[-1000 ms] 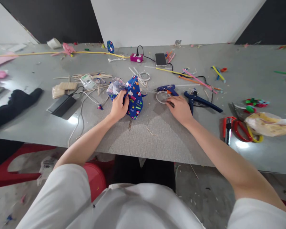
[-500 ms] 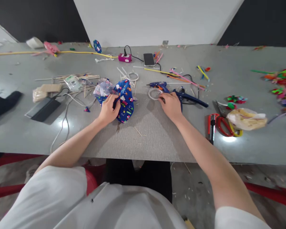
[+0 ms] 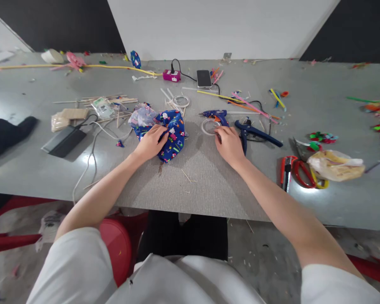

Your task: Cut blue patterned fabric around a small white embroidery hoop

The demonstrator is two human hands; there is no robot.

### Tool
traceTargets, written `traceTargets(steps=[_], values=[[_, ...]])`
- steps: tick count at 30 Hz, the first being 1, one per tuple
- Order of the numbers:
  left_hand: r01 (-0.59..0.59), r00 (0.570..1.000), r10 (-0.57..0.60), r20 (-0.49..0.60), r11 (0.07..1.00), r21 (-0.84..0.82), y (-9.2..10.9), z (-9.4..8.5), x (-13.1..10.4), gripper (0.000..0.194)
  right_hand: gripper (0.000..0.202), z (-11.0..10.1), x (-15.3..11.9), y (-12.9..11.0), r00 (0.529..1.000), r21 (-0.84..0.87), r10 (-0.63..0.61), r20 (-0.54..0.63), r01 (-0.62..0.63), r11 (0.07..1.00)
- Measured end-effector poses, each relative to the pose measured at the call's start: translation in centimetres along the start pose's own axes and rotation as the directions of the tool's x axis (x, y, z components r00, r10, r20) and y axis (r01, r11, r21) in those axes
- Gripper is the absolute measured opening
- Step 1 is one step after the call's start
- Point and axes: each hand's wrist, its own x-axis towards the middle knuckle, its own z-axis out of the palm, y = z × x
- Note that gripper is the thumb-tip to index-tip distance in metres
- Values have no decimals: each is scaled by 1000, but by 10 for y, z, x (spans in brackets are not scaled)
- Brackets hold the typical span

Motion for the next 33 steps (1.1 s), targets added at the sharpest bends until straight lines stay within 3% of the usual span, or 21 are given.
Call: traceTargets(steps=[6, 8, 11, 14, 16, 18, 21, 27, 31, 33], values=[[-131, 987, 120, -106, 987, -96, 11, -8, -7, 27, 36, -5, -2, -19, 999, -24, -36, -40, 35, 999], [-228, 974, 225, -37, 963, -145, 19, -12, -10, 26, 36, -4, -3, -26, 998, -6, -55, -19, 54, 998], [-384, 904, 412, 110, 899, -209, 32, -16, -12, 25, 41, 0, -6, -35, 998, 75, -57, -14, 58, 996], [-431, 866, 475, 155, 867, -249, 40, -16, -12, 27, 51, 2, -8, -40, 996, 181, -77, -32, 82, 980], [-394, 887, 440, 140, 880, -265, 40, -15, -11, 32, 51, 1, -9, -41, 991, 250, -131, -27, 134, 959], [-307, 936, 338, 99, 922, -236, 38, -13, -10, 35, 42, -2, -10, -41, 982, 318, -187, 5, 176, 932], [-153, 985, 162, 63, 980, -125, 29, -6, -7, 36, 30, -8, -13, -43, 978, 426, -191, 80, 139, 894], [-116, 973, 126, 193, 991, -59, 16, 4, -8, 43, 40, -16, -22, -45, 972, 684, -144, 186, -22, 729], [-125, 973, 129, 190, 992, -33, 10, 7, -9, 36, 49, -15, -26, -46, 959, 788, 33, 283, -252, 561], [-132, 975, 136, 176, 991, -31, 7, 9, -9, 28, 50, -15, -27, -47, 947, 802, 84, 309, -307, 513]])
